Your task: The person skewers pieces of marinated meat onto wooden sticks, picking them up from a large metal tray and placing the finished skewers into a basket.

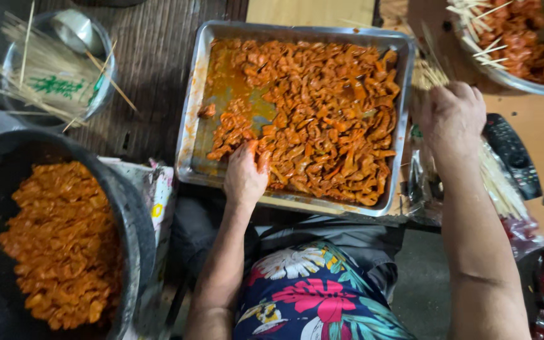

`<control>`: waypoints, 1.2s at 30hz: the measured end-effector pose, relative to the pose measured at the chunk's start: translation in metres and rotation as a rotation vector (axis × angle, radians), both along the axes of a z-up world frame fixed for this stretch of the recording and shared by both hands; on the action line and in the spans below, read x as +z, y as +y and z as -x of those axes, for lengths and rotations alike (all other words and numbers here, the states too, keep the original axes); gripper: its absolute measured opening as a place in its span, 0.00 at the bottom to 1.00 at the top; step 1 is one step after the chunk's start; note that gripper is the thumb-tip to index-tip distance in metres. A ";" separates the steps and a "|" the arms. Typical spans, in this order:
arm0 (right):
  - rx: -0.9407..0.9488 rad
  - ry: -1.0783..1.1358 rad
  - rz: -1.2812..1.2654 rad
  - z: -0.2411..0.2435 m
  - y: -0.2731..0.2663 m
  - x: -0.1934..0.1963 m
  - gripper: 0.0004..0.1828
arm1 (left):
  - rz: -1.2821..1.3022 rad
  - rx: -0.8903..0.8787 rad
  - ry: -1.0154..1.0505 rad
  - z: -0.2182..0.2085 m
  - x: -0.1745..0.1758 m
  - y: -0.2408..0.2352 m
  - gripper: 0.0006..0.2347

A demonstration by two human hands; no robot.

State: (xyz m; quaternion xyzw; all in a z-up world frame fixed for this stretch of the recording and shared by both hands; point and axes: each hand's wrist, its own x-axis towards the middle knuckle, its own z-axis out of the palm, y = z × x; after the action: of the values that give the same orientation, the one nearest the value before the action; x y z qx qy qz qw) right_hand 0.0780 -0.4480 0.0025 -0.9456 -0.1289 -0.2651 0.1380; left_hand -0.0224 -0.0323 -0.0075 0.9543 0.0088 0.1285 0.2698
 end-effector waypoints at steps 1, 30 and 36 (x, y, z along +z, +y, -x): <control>0.033 -0.007 -0.015 -0.002 0.014 0.007 0.08 | -0.004 -0.001 -0.008 0.001 0.000 0.000 0.17; -0.017 0.800 -1.447 0.191 0.115 0.043 0.11 | -0.128 -0.487 -0.025 -0.121 0.011 -0.070 0.11; 0.031 1.107 -1.360 0.211 0.122 0.020 0.12 | 0.169 -0.414 0.067 -0.117 -0.023 -0.047 0.14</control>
State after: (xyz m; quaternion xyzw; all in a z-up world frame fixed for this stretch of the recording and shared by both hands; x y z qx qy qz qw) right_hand -0.1325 -0.3255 0.0226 -0.6493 0.1298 0.2141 0.7182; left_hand 0.0946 -0.0793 -0.0310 0.9135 -0.1674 0.0373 0.3689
